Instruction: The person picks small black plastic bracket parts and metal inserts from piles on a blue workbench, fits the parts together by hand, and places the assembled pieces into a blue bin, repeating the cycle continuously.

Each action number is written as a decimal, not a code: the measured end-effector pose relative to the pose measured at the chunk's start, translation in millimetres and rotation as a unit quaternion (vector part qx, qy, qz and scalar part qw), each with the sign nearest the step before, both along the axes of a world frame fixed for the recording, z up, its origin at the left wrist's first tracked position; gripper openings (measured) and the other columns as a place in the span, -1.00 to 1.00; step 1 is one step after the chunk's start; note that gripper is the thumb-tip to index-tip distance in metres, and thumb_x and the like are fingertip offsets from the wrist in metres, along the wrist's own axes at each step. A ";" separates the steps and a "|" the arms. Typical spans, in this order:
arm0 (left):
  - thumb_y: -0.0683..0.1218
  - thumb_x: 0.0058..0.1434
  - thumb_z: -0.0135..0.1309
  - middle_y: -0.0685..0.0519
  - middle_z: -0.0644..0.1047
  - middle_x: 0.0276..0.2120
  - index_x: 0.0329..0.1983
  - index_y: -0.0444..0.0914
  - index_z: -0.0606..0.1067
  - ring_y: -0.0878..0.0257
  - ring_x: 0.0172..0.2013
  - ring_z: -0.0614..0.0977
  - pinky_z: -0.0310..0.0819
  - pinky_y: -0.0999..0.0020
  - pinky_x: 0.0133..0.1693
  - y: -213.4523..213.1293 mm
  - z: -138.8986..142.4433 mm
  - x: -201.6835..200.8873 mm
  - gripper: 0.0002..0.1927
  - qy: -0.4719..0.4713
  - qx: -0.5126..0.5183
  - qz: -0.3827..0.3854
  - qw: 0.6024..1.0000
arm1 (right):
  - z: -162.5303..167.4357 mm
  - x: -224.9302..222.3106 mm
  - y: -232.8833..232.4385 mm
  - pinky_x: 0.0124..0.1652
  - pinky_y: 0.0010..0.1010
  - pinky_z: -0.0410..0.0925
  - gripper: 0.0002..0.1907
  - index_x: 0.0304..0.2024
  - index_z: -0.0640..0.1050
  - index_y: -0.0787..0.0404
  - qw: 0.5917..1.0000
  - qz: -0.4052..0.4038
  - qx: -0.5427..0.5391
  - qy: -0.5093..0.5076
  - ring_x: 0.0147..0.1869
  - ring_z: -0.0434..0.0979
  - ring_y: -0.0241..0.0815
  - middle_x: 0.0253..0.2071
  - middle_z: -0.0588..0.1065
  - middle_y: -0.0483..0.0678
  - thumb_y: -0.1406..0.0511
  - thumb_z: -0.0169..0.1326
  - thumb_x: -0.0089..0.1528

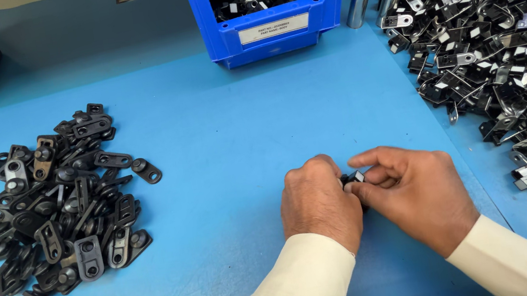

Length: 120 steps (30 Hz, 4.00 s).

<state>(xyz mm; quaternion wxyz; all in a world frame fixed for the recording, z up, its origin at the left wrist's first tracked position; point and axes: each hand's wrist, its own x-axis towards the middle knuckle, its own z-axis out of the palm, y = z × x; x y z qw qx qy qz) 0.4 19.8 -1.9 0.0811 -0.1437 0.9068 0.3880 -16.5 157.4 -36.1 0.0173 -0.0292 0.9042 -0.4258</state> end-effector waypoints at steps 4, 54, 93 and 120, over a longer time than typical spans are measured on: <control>-0.23 0.16 0.20 -0.12 0.61 -0.32 -0.32 -0.32 0.54 -0.02 -0.28 0.68 0.63 0.12 -0.29 5.9 -2.3 6.0 -0.93 0.038 -0.058 -0.048 0.996 | -4.1 -0.9 -2.5 -0.33 -0.44 0.50 -0.71 -0.14 0.70 0.31 0.980 -0.057 -0.161 -0.099 -0.37 0.64 -0.23 -0.38 0.70 0.02 0.44 0.27 0.06; -0.32 0.13 0.20 0.03 0.59 -0.31 -0.02 -0.19 0.50 0.33 -0.41 0.62 0.60 0.47 -0.36 -9.3 1.8 5.3 -0.64 -0.107 0.438 0.127 0.883 | -10.0 -41.5 41.6 -0.39 -0.57 0.42 -0.79 -0.32 0.59 0.27 0.846 0.028 -0.311 -0.433 -0.44 0.52 -0.37 -0.45 0.57 -0.10 0.22 0.19 0.23; -0.32 0.12 0.19 0.03 0.56 -0.35 -0.07 -0.21 0.39 0.23 -0.43 0.65 0.57 0.40 -0.40 3.5 10.2 5.8 -0.65 0.011 0.462 0.320 0.827 | 10.3 21.8 -19.9 -0.31 -0.49 0.58 -0.67 0.03 0.66 0.14 0.997 -0.030 -0.063 0.028 -0.29 0.71 -0.32 -0.24 0.67 -0.14 0.35 0.10 0.22; -0.15 0.16 0.24 -0.04 0.69 -0.22 0.00 -0.35 0.58 0.27 -0.25 0.71 0.63 0.42 -0.11 -1.8 10.8 1.8 -0.66 -0.055 0.451 0.156 0.877 | -9.4 -14.2 26.0 -0.22 -0.38 0.51 -0.82 -0.25 0.60 0.32 0.882 -0.078 -0.376 -0.274 -0.24 0.62 -0.20 -0.31 0.61 0.00 0.29 0.16 0.24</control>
